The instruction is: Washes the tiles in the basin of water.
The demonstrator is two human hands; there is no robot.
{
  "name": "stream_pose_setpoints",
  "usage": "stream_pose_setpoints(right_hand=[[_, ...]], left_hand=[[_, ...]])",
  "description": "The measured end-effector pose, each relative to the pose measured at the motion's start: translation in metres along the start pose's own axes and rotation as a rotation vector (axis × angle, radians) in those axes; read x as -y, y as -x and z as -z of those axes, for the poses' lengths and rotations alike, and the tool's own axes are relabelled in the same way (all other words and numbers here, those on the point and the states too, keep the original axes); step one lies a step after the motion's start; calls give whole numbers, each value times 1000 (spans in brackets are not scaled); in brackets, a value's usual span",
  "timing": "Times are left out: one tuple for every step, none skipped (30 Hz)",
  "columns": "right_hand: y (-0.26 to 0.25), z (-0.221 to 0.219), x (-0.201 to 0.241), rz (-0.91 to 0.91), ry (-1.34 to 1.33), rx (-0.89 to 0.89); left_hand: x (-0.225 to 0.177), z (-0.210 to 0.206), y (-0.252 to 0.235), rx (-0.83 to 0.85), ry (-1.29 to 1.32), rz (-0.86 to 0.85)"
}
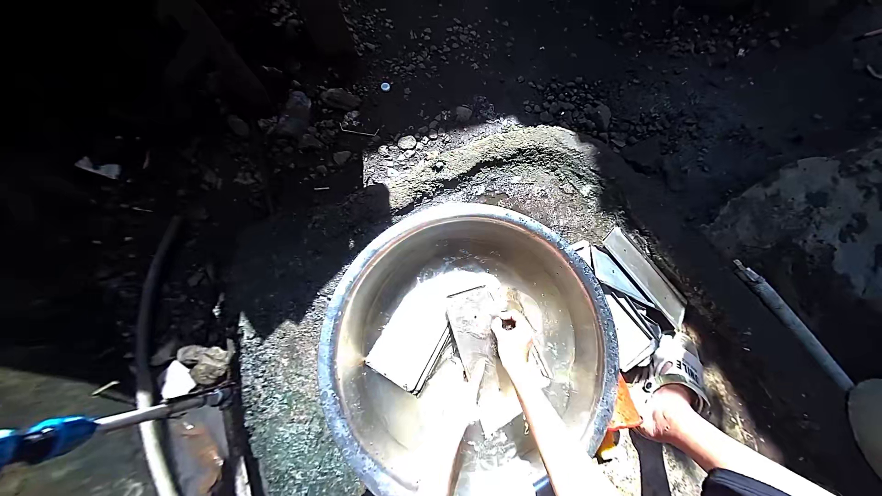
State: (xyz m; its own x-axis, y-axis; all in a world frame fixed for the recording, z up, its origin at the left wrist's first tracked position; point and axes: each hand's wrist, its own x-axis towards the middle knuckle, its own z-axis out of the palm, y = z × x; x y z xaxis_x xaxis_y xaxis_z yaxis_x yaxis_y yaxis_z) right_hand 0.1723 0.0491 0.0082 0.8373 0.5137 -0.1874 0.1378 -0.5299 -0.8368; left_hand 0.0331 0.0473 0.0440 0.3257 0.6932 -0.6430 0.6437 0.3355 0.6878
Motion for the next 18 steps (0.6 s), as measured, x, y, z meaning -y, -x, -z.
stream_pose_setpoints(right_hand=[[-2, 0, 10, 45, -60, 92], [-3, -1, 21, 96, -109, 196], [-2, -6, 35, 155, -148, 271], [-2, -13, 48, 210, -188, 300], [-4, -20, 57, 247, -210, 310], [-5, -27, 61, 270, -208, 302], [-5, -33, 59, 287, -176, 289], [-3, -37, 51, 304, -116, 271], [2, -37, 38, 308, -32, 259], [10, -33, 24, 298, 60, 255], [21, -29, 11, 306, 110, 238], [33, -25, -1, 334, 118, 217], [43, -20, -10, 375, 98, 203], [51, -15, -17, 399, 69, 211], [57, -10, -23, 401, 41, 239], [61, -4, -27, 396, 23, 273], [61, 1, -30, 391, 11, 304], [60, 6, -32, 389, 11, 322]], left_hand=[[-12, 5, 0, 45, 69, 22], [-20, 6, 0, 109, 141, 43], [-25, 5, 2, 178, 184, 61], [-27, 3, 3, 232, 187, 64], [-26, 5, 3, 299, 150, 69], [-21, 9, 2, 343, 56, 68], [-16, 15, 2, 356, -55, 67], [-12, 23, 1, 318, -137, 73], [-10, 32, 2, 198, -179, 79], [-9, 42, 1, -2, -198, 40], [-11, 50, -2, -221, -206, -50], [-16, 58, -11, -380, -212, -148], [-25, 64, -23, -447, -216, -221], [-35, 68, -36, -418, -220, -258], [-43, 67, -50, -333, -234, -253], [-50, 64, -64, -228, -281, -213], [-58, 60, -74, -131, -348, -171], [-67, 55, -81, -74, -435, -131]])
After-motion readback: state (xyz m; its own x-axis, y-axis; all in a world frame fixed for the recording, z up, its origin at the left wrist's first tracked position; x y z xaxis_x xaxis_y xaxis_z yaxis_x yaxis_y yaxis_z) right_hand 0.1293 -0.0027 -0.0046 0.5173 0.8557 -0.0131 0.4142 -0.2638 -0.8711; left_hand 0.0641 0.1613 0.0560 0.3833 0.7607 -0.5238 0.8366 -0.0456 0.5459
